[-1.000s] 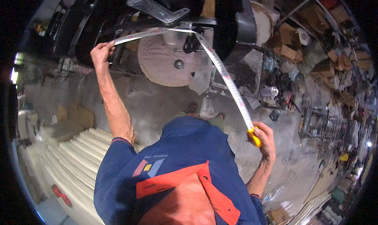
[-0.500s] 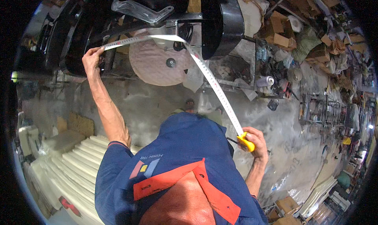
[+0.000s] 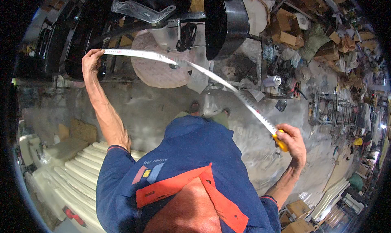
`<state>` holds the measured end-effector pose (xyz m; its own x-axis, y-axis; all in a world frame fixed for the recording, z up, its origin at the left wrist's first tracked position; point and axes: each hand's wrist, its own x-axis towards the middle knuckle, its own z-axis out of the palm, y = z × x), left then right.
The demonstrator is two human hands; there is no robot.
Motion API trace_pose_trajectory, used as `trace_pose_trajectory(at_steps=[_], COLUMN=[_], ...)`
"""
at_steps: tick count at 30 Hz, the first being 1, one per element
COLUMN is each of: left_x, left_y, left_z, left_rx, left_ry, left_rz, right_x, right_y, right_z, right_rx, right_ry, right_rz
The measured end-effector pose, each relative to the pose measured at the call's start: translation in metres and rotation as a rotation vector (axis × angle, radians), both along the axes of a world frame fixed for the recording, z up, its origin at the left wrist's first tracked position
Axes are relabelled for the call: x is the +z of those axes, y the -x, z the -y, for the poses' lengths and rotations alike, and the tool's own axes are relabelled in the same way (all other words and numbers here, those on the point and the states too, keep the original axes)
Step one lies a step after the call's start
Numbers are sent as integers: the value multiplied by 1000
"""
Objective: The person assembles small mechanical components using a wrench and applies lubricant from a spray can. He then handles a large black plastic part, measures it with a tape measure, and places it on a workbench.
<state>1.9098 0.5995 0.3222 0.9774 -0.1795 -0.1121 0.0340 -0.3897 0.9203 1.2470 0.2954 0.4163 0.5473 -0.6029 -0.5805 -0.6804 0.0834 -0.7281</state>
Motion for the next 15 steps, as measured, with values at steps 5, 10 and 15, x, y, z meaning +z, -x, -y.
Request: trace_pose_trajectory(at_steps=[5, 10, 15], left_x=[-2, -6, -11], left_y=[1, -5, -12], left_z=[2, -2, -8], left_rx=[30, -5, -3], left_ry=[-54, 47, 136], left_rz=[53, -49, -129], right_x=[-13, -19, -31], right_y=[-22, -16, -9], right_z=[-14, -20, -19], right_rx=[87, 147, 129], right_ry=[26, 47, -132], right_rz=[-68, -75, 78])
